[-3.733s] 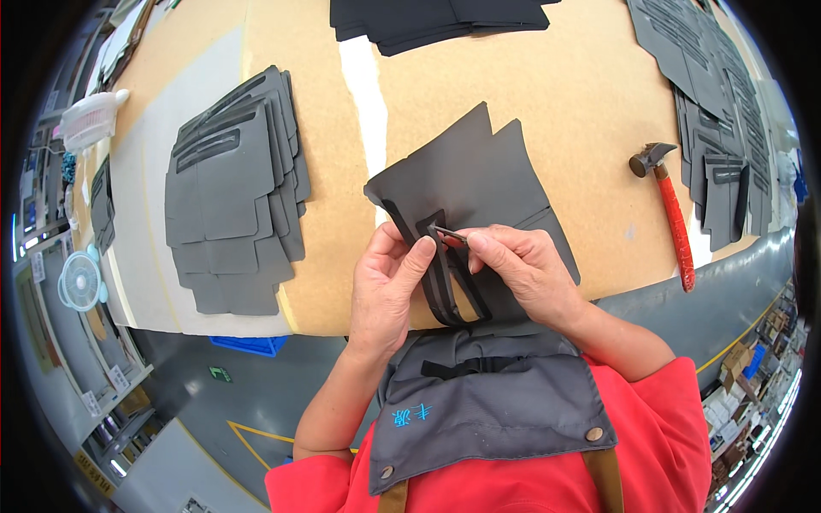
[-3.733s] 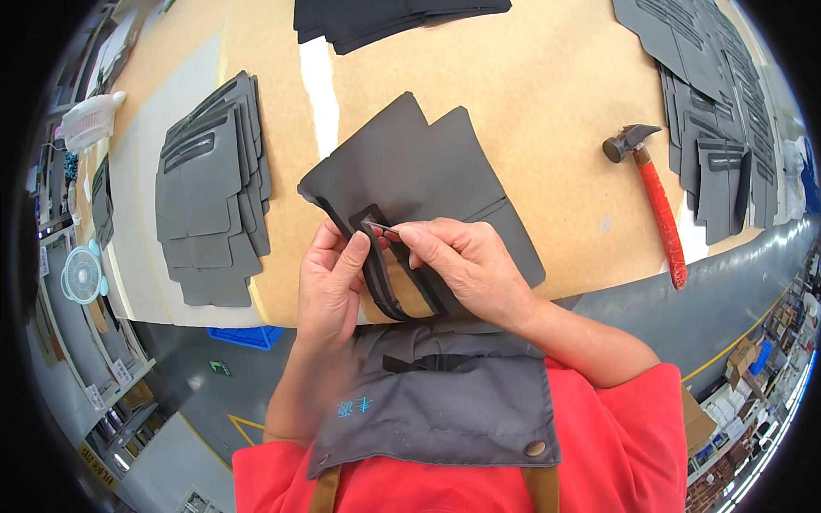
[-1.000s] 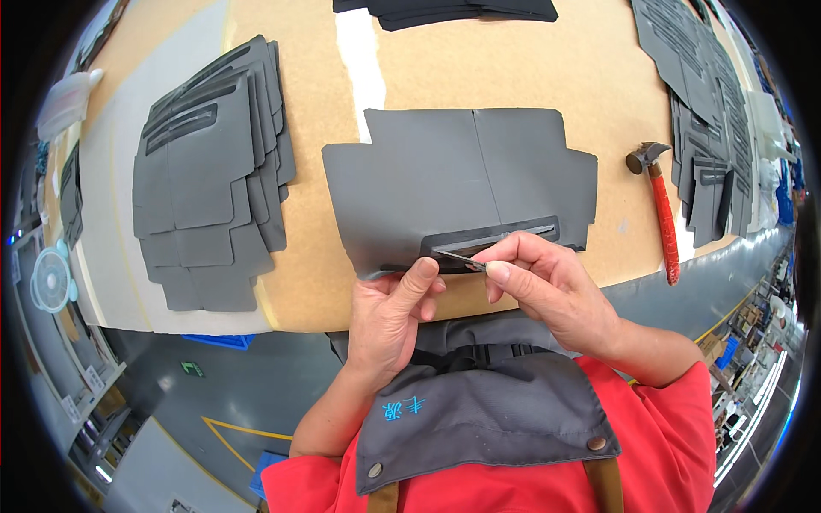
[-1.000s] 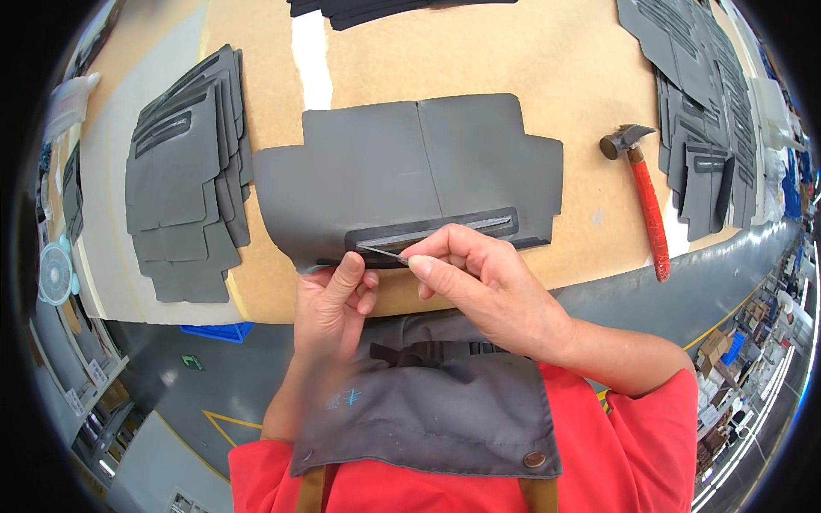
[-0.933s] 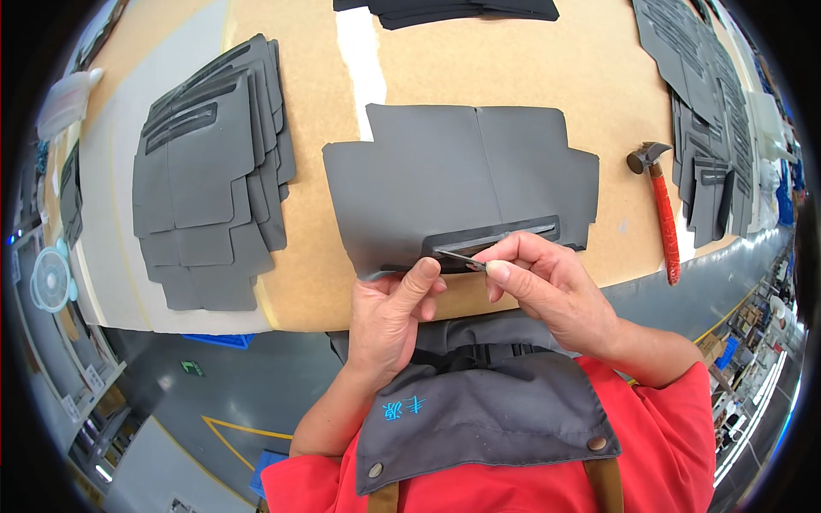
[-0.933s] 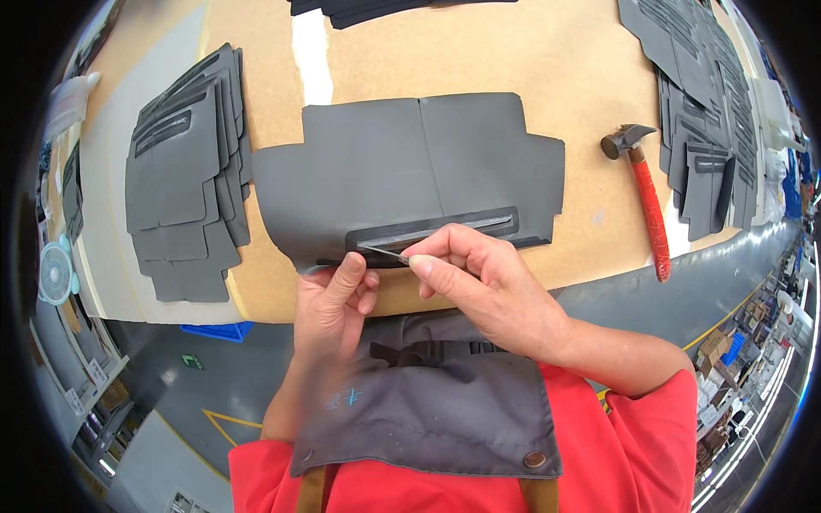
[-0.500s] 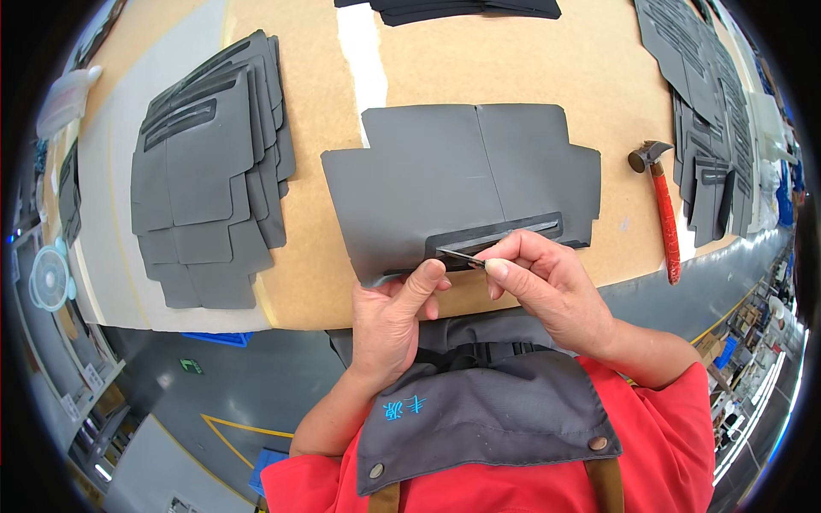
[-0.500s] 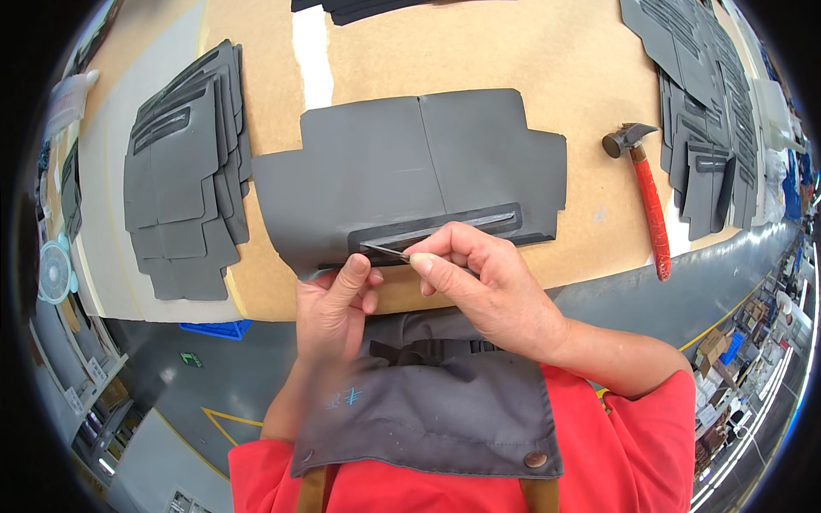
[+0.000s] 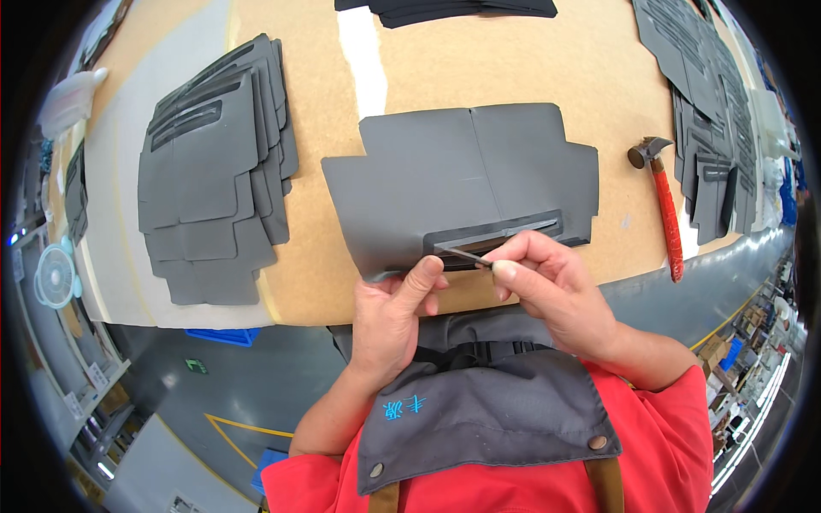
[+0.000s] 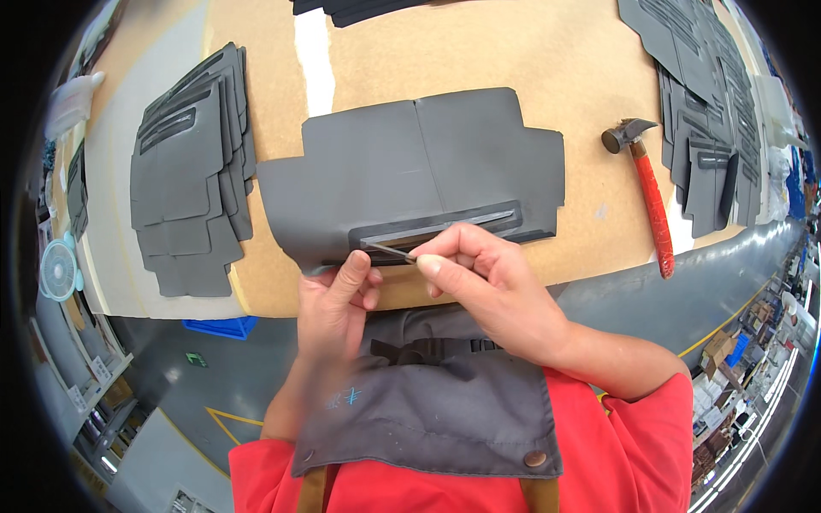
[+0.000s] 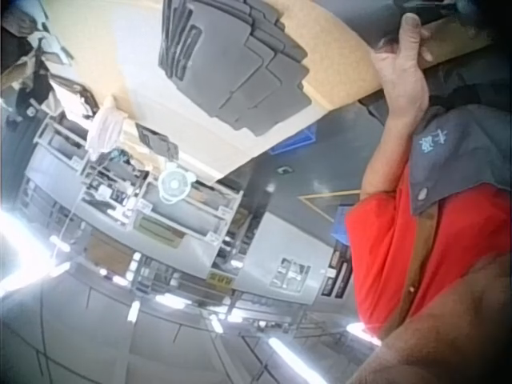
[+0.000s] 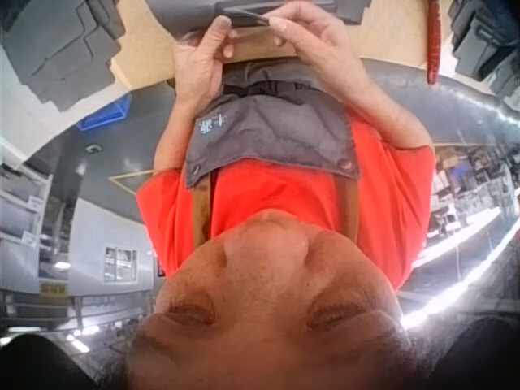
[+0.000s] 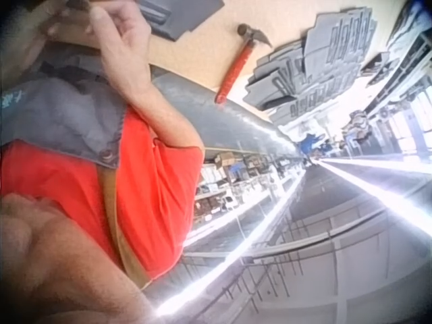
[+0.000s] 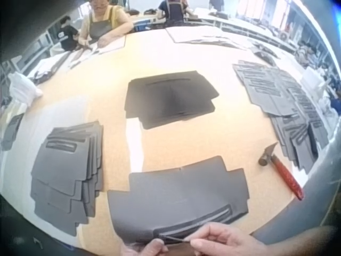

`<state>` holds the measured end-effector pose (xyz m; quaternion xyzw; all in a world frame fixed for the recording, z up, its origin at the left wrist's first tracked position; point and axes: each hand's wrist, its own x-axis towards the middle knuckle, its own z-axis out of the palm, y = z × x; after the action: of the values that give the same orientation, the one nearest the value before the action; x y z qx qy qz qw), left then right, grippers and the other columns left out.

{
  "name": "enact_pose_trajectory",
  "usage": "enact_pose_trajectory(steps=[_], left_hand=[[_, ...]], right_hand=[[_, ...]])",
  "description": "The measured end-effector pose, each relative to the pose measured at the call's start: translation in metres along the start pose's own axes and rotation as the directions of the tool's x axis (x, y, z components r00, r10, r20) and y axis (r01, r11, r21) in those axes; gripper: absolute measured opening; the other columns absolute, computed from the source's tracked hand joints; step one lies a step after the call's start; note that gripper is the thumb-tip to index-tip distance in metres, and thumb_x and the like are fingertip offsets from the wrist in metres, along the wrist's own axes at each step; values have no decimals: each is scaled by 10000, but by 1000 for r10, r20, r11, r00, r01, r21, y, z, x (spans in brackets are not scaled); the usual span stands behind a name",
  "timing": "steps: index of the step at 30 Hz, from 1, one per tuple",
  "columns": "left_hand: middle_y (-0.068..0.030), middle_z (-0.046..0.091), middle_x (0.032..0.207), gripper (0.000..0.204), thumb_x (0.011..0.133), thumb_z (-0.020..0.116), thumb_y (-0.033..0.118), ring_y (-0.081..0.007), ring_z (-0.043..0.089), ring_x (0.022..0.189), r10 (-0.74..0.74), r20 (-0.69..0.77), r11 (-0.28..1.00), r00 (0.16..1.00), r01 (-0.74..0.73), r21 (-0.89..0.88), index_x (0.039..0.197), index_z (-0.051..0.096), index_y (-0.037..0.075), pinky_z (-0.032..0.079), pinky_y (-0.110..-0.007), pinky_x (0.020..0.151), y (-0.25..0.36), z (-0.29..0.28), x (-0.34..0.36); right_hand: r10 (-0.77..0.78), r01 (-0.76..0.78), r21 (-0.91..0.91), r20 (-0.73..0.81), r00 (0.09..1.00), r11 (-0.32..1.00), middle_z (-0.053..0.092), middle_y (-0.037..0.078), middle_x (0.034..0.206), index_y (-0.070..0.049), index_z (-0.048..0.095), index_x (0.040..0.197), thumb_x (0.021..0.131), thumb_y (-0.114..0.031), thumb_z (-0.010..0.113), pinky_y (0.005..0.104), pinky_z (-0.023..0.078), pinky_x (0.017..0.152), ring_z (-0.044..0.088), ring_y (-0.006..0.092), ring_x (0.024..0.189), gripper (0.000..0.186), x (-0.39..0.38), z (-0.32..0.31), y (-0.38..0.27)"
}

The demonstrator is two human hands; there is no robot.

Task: The recorder is assembling and finishing leather components, including using a hammer to flatten seams and scissors to trim material.

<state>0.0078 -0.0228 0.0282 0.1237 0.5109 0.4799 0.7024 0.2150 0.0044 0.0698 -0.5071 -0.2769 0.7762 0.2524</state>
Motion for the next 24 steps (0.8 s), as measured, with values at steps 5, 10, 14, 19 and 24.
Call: enact_pose_trajectory(steps=[5, 10, 14, 19, 24], left_hand=[[9, 643, 822, 224, 940, 799, 188, -51, 559, 623, -170, 99, 897, 980, 112, 427, 1058, 675, 43, 401, -205, 476, 54, -24, 55], [14, 628, 801, 322, 902, 818, 284, -61, 547, 680, -97, 341, 614, 935, -213, 760, 1041, 703, 17, 444, -248, 620, 118, 25, 142], [-89, 694, 1151, 522, 916, 796, 374, -124, 651, 934, 257, 448, 505, 856, -515, 693, 1276, 674, 16, 516, -279, 811, 89, 80, 148], [-82, 717, 1161, 409, 962, 751, 291, -149, 674, 987, 382, 382, 428, 841, -528, 734, 1253, 692, 9, 545, -300, 830, 86, 40, 103], [-94, 686, 1240, 437, 935, 789, 235, -170, 646, 1110, 479, 297, 358, 826, -492, 793, 1286, 669, 3, 526, -333, 927, 40, -9, 61]], right_hand=[[-399, 304, -473, -112, 910, 827, 585, -48, 914, -22, 658, 1100, 1063, -193, 627, 218, 444, 774, 504, 41, 846, 178, 17, -44, -2], [-363, 347, -582, 93, 927, 736, 649, 55, 988, -30, 652, 1075, 1041, -159, 627, 308, 496, 824, 615, 170, 925, 136, 23, -49, 40], [-417, 583, -541, 408, 812, 606, 657, 116, 1054, -54, 656, 1069, 957, -30, 677, 402, 518, 882, 626, 327, 986, 117, 2, -10, 38], [-637, 568, -811, 363, 680, 143, 678, 116, 1119, -49, 645, 1106, 833, 83, 658, 383, 534, 853, 667, 326, 1048, 304, 50, -39, -29], [-436, 494, -869, 451, 779, -18, 623, 134, 1035, -37, 626, 1111, 832, -108, 784, 432, 528, 822, 639, 354, 1002, 328, 92, -67, -52]])
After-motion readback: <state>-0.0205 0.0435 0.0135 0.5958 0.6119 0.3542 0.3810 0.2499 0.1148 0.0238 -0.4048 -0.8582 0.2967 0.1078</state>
